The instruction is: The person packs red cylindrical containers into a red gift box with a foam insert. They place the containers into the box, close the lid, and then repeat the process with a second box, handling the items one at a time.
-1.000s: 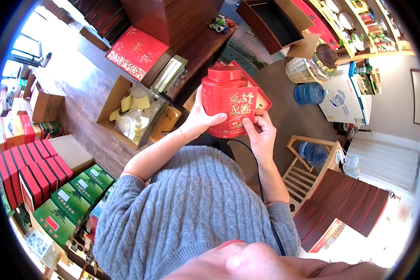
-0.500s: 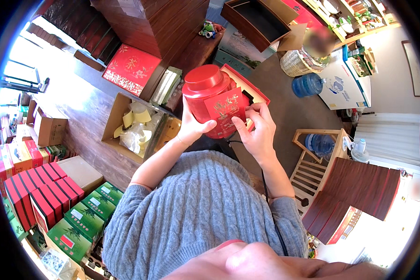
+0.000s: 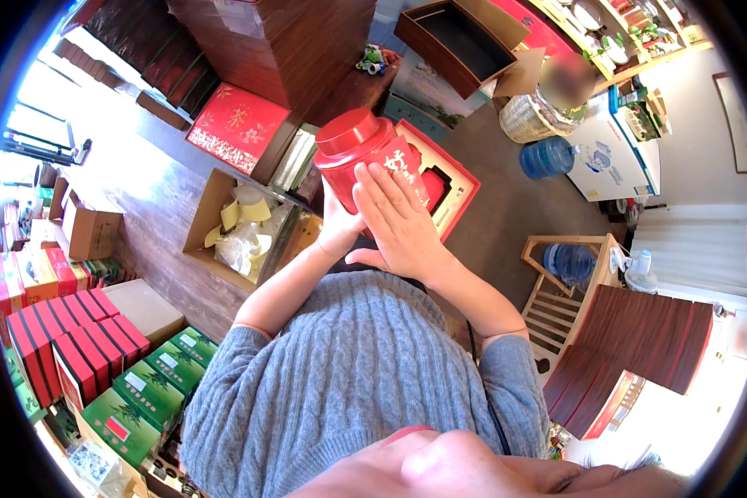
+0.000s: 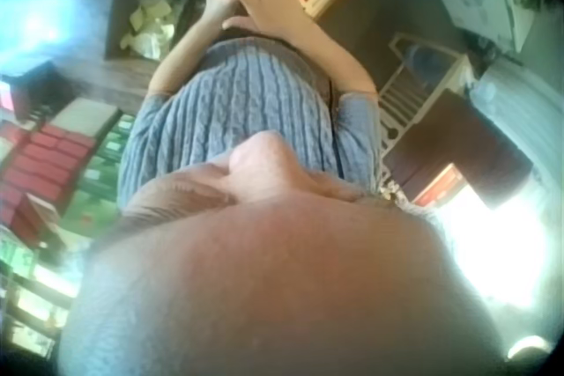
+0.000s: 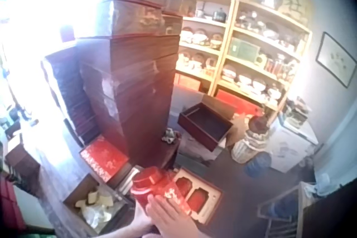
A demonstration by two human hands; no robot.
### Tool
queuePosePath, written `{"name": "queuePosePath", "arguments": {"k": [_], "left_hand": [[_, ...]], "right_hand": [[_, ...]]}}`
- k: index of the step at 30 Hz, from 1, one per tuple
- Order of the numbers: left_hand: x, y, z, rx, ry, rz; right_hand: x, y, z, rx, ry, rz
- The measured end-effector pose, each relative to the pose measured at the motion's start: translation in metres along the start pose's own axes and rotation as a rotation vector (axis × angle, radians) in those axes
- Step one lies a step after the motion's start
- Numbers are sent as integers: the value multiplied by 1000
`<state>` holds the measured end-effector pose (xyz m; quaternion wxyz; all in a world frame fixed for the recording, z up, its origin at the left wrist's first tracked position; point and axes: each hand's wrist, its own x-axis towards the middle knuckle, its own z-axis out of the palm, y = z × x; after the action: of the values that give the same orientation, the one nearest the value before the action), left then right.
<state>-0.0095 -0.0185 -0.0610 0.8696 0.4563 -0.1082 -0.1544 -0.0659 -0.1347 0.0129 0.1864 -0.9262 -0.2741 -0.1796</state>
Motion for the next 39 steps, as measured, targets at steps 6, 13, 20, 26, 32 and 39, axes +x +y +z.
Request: {"name": "queuePosePath", "arguments": {"k": [6,13,20,26,32,39], "left_hand": [[3,4,-8,2,-118,65],[9,5,-17,-182,-251,-155],[21,-2,-13,-178,-153,-194],[46,6,-11,-158,-87,-330],[40,1,12,-55,-68,-293],[25,-12,-3,162,-399,-256]], "right_hand": [[9,6,2,103,116,124],[-4,33,10,1136,189,589],[-18,37,15,1396,220,695],[-24,41,18,1384,213,669],[-29,50,22,1364,374,776],[-34,66,26,1432,491,813]]}}
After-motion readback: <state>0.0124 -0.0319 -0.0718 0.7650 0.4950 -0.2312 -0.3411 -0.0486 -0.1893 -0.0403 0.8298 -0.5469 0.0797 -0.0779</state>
